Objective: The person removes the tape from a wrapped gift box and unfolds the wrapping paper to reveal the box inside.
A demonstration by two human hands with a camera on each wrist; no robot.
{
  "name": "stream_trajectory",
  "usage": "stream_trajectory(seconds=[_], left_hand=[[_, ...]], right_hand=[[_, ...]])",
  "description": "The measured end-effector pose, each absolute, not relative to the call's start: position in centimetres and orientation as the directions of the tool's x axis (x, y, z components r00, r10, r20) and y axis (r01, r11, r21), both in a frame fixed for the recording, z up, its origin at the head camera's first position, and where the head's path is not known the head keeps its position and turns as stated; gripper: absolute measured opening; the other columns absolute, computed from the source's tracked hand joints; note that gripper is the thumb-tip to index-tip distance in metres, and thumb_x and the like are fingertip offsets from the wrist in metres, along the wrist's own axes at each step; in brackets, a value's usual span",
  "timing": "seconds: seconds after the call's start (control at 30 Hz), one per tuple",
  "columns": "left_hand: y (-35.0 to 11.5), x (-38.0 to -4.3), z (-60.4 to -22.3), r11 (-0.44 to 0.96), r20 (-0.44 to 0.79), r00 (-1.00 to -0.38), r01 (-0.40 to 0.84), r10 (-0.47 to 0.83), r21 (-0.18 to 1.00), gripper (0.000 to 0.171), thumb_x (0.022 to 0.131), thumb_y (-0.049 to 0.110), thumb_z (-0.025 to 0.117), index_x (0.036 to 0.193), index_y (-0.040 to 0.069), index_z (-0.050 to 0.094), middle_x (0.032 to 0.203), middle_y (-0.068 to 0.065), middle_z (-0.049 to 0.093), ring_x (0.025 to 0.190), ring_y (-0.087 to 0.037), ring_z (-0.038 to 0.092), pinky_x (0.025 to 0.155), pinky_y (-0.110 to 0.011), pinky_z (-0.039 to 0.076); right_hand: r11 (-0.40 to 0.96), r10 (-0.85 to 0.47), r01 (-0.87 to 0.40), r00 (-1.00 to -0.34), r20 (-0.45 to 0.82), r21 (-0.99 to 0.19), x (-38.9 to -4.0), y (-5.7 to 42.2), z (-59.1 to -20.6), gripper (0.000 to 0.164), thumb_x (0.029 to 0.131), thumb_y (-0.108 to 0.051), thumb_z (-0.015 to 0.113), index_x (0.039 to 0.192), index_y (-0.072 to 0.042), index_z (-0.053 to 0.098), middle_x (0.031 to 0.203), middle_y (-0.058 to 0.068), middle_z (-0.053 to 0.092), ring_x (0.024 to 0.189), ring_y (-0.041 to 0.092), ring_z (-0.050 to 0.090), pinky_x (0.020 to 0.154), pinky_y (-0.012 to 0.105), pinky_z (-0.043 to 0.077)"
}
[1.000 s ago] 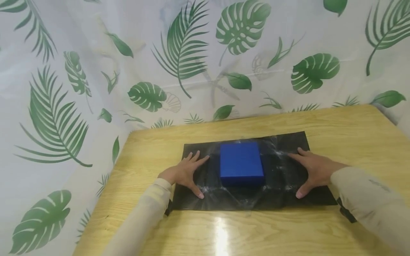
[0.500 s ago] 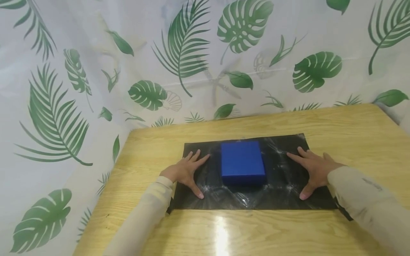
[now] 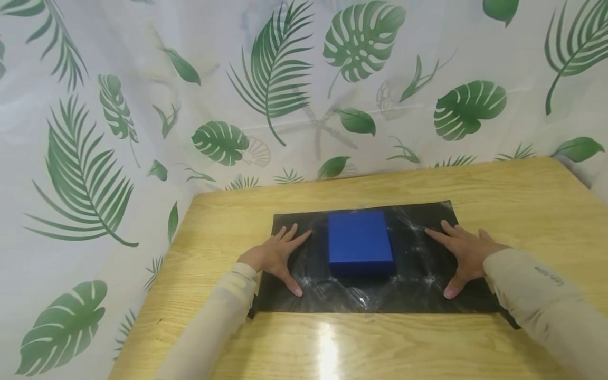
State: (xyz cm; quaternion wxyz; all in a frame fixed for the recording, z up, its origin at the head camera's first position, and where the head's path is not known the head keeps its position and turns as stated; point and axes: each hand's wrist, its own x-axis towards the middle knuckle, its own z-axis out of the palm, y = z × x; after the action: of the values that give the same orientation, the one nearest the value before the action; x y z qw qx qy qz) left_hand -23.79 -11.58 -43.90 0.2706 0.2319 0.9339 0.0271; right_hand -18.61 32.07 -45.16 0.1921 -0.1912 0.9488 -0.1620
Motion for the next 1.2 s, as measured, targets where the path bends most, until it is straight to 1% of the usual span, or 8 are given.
stream_trajectory(seconds=[0.13, 0.53, 0.77, 0.93, 1.03, 1.1, 1.13, 1.2], left_hand=[[-11.7, -23.9, -44.2, 0.893, -0.494, -0.747, 0.416, 0.444, 0.173, 0.139, 0.061, 0.065, 0.090, 0.163, 0.040, -0.001, 0.170, -0.001, -0.011, 0.155, -0.027, -0.009, 0.124, -0.050, 0.004], [-12.0, -23.9, -44.5, 0.895, -0.489, -0.751, 0.396, 0.443, 0.203, 0.140, 0.060, 0.062, 0.092, 0.163, 0.040, 0.000, 0.169, -0.001, -0.012, 0.155, -0.027, -0.010, 0.124, -0.050, 0.003], [-12.2, -24.1, -44.7, 0.890, -0.481, -0.749, 0.399, 0.456, 0.222, 0.139, 0.061, 0.060, 0.092, 0.163, 0.038, 0.000, 0.169, -0.003, -0.012, 0.155, -0.028, -0.011, 0.124, -0.051, 0.002], [-12.2, -24.1, -44.6, 0.886, -0.472, -0.750, 0.403, 0.463, 0.228, 0.137, 0.063, 0.058, 0.092, 0.164, 0.037, 0.002, 0.169, -0.005, -0.012, 0.155, -0.029, -0.010, 0.124, -0.051, 0.003], [-12.3, -23.7, -44.2, 0.869, -0.460, -0.738, 0.421, 0.494, 0.258, 0.130, 0.067, 0.055, 0.091, 0.165, 0.032, 0.009, 0.169, -0.008, -0.009, 0.154, -0.032, -0.009, 0.123, -0.053, 0.004], [-12.4, -23.5, -43.8, 0.851, -0.427, -0.737, 0.425, 0.523, 0.309, 0.119, 0.073, 0.052, 0.089, 0.164, 0.028, 0.016, 0.170, -0.010, -0.003, 0.155, -0.034, -0.005, 0.123, -0.055, 0.010], [-12.5, -23.3, -43.5, 0.838, -0.400, -0.742, 0.421, 0.539, 0.348, 0.112, 0.077, 0.050, 0.086, 0.164, 0.025, 0.020, 0.170, -0.010, 0.003, 0.155, -0.034, 0.000, 0.122, -0.055, 0.015], [-12.5, -23.2, -43.2, 0.804, -0.295, -0.777, 0.413, 0.556, 0.427, 0.091, 0.087, 0.043, 0.081, 0.160, 0.019, 0.033, 0.166, -0.010, 0.023, 0.153, -0.032, 0.020, 0.119, -0.052, 0.027]], right_hand=[[0.878, -0.421, -0.300, -0.854, -0.306, -0.373, -18.6, 31.9, -45.2, 0.147, 0.051, -0.055, 0.094, 0.163, -0.011, 0.010, 0.159, 0.039, 0.006, 0.139, 0.065, 0.012, 0.099, 0.085, 0.005], [0.854, -0.433, -0.285, -0.853, -0.292, -0.435, -19.0, 31.7, -45.4, 0.147, 0.051, -0.050, 0.095, 0.163, -0.011, 0.009, 0.160, 0.038, 0.002, 0.140, 0.066, 0.007, 0.099, 0.085, 0.001], [0.861, -0.431, -0.293, -0.853, -0.292, -0.415, -19.3, 31.6, -45.6, 0.146, 0.050, -0.052, 0.095, 0.162, -0.010, 0.011, 0.159, 0.038, 0.004, 0.140, 0.065, 0.009, 0.099, 0.085, 0.003], [0.862, -0.433, -0.301, -0.855, -0.285, -0.408, -19.5, 31.4, -45.6, 0.144, 0.050, -0.051, 0.096, 0.161, -0.006, 0.016, 0.158, 0.040, 0.005, 0.139, 0.066, 0.009, 0.100, 0.085, 0.007], [0.868, -0.434, -0.316, -0.858, -0.274, -0.384, -19.2, 31.2, -45.4, 0.140, 0.048, -0.053, 0.095, 0.157, 0.001, 0.025, 0.156, 0.043, 0.008, 0.138, 0.068, 0.009, 0.101, 0.083, 0.010], [0.866, -0.449, -0.352, -0.860, -0.243, -0.354, -19.1, 31.1, -45.0, 0.135, 0.048, -0.055, 0.095, 0.152, 0.005, 0.034, 0.153, 0.046, 0.014, 0.135, 0.072, 0.012, 0.101, 0.082, 0.016], [0.864, -0.455, -0.366, -0.862, -0.225, -0.345, -19.1, 31.0, -44.6, 0.131, 0.050, -0.056, 0.094, 0.150, 0.007, 0.038, 0.152, 0.047, 0.017, 0.133, 0.073, 0.013, 0.100, 0.082, 0.019], [0.853, -0.464, -0.394, -0.873, -0.150, -0.342, -19.2, 30.7, -43.7, 0.117, 0.057, -0.053, 0.094, 0.144, 0.009, 0.047, 0.148, 0.046, 0.029, 0.132, 0.071, 0.023, 0.099, 0.079, 0.027]])
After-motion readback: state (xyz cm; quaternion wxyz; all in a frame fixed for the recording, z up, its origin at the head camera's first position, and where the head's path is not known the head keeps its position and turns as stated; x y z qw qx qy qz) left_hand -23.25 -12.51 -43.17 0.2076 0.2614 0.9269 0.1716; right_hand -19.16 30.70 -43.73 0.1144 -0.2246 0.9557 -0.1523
